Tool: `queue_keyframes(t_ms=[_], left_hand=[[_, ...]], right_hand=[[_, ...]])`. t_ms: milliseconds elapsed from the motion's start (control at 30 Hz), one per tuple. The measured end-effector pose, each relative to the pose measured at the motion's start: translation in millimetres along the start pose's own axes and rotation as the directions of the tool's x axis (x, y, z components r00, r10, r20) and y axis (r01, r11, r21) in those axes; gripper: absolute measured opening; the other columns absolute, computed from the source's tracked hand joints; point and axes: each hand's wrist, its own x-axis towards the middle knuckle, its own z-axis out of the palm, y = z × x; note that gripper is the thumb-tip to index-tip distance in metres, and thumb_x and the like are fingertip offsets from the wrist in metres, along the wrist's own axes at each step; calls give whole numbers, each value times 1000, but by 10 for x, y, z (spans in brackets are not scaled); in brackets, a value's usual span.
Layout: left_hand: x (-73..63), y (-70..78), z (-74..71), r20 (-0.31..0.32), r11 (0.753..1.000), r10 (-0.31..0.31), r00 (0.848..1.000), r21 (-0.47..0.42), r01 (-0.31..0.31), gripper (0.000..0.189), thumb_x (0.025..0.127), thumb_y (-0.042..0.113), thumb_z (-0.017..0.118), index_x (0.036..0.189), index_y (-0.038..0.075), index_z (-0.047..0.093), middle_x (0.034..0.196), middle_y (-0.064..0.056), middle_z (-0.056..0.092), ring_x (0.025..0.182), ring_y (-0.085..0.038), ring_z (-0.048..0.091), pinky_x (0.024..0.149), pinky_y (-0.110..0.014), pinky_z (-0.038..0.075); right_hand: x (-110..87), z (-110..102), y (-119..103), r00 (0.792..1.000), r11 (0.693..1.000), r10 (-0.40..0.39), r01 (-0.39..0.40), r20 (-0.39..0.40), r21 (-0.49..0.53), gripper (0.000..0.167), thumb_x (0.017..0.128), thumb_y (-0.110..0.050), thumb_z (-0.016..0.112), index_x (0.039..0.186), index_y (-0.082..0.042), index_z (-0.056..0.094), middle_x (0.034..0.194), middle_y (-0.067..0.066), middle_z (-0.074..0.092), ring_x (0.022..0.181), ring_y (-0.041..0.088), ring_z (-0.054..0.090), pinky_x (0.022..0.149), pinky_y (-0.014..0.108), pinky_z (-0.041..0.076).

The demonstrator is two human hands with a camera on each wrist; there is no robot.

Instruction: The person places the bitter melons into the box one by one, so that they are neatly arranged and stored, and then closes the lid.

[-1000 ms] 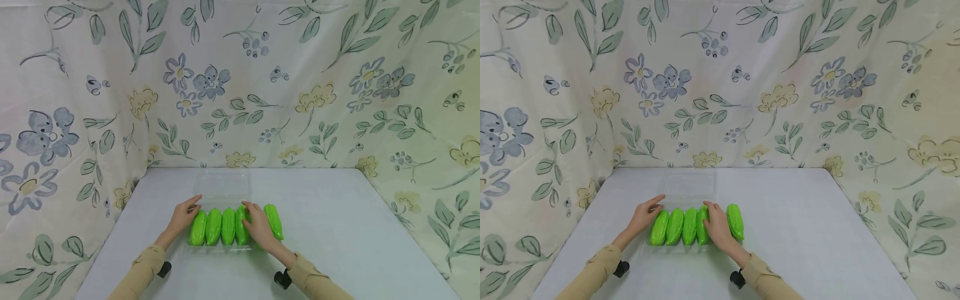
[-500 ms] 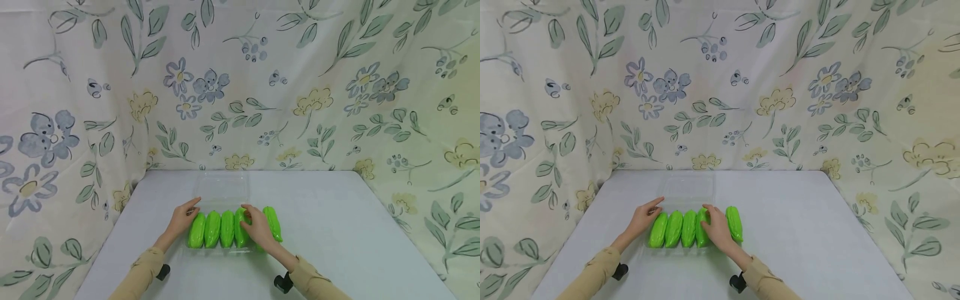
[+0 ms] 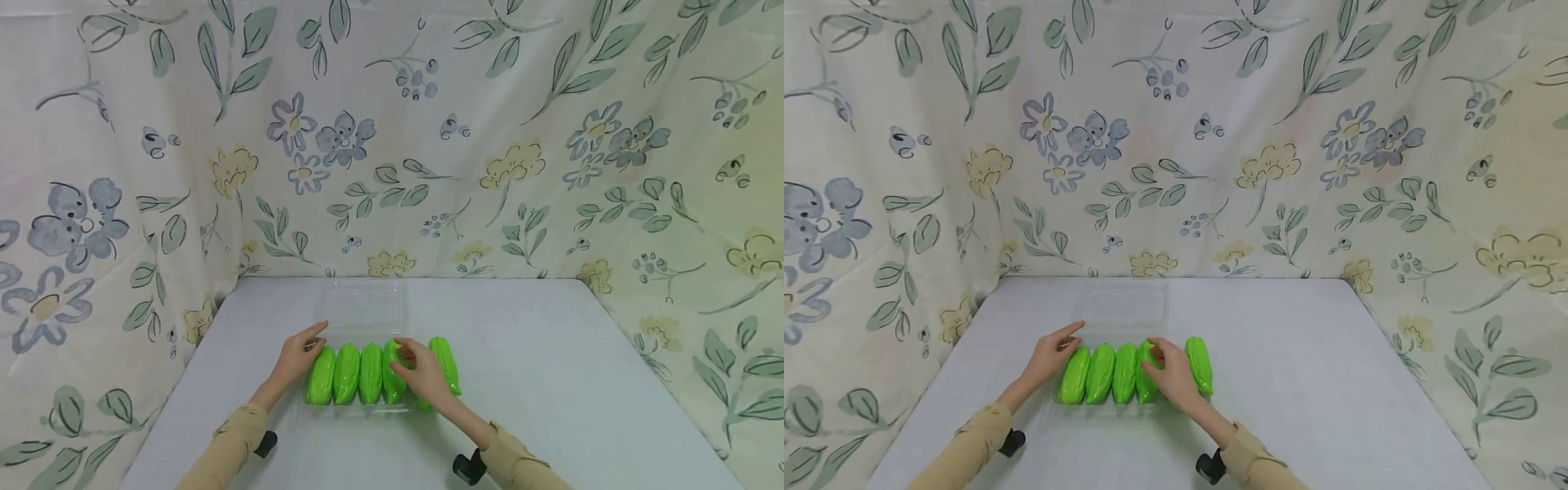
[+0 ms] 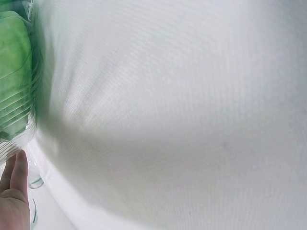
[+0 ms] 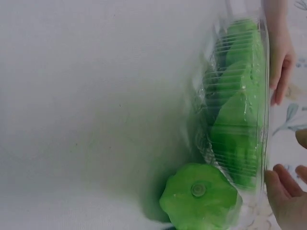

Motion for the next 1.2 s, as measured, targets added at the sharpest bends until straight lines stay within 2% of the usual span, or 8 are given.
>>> queue_keyframes(t_ms=[133, 400, 600, 700, 733, 900, 1000, 1200], left_hand=[[-1, 9, -4, 2, 1000, -13, 1000, 3, 13, 41, 93, 7, 59, 133, 4, 54, 136, -16, 54, 102, -30, 67, 89, -41, 57], [1, 21, -4, -8, 1000, 7, 1000, 3, -7, 41, 92, 6, 60, 133, 3, 54, 135, -18, 55, 101, -30, 68, 87, -41, 58], [-8, 19, 17, -73, 996, 85, 994, 25, -84, 39, 91, 6, 60, 130, 5, 57, 129, -21, 58, 93, -31, 70, 80, -41, 60], [-10, 17, 22, -73, 996, 85, 994, 27, -83, 39, 91, 5, 61, 130, 5, 57, 129, -21, 58, 94, -31, 69, 80, -41, 60], [-6, 15, 21, -63, 997, 70, 996, 25, -68, 40, 91, 5, 62, 130, 4, 57, 130, -20, 58, 95, -31, 69, 81, -41, 60], [6, 20, 3, -14, 1000, 9, 1000, 18, -9, 41, 92, 5, 60, 132, 3, 55, 134, -17, 56, 100, -30, 68, 87, -41, 58], [10, 22, 9, -25, 999, 25, 999, 23, -25, 41, 91, 4, 61, 131, 2, 55, 133, -18, 56, 99, -30, 68, 86, -41, 58], [8, 18, 7, -17, 1000, 22, 1000, 17, -22, 41, 91, 5, 61, 132, 3, 54, 134, -19, 55, 98, -30, 69, 86, -41, 58]], right_hand=[[-27, -34, -6, 999, 998, 23, -24, 27, 54, 44, 88, -13, 66, 127, 4, 54, 109, 20, 66, 102, 33, 64, 88, 40, 57], [-87, -139, -29, 997, 989, 40, -49, 67, 139, 45, 88, -16, 67, 127, 4, 54, 108, 23, 65, 103, 39, 63, 90, 43, 57], [-137, -240, -34, 994, 983, 86, -96, 70, 155, 45, 88, -15, 67, 128, 1, 54, 110, 21, 65, 104, 37, 63, 92, 41, 56], [-161, -309, -82, 993, 982, 102, -109, 54, 154, 44, 88, -10, 67, 128, 1, 54, 110, 23, 64, 104, 39, 63, 93, 44, 55], [-172, -345, -131, 993, 983, 105, -111, 47, 146, 43, 88, -8, 66, 128, 2, 54, 110, 24, 64, 104, 40, 62, 93, 46, 55], [-177, -442, -52, 994, 988, 108, -107, 0, 108, 43, 87, -10, 67, 128, -5, 56, 112, 24, 64, 103, 39, 63, 91, 43, 57], [-169, -458, 86, 994, 992, 108, -105, -31, 75, 43, 87, -14, 69, 129, -10, 57, 112, 20, 65, 102, 34, 65, 89, 38, 58], [-177, -526, 123, 990, 992, 123, -119, -73, 49, 41, 87, -13, 69, 127, -10, 58, 111, 18, 66, 102, 36, 65, 89, 45, 57]])
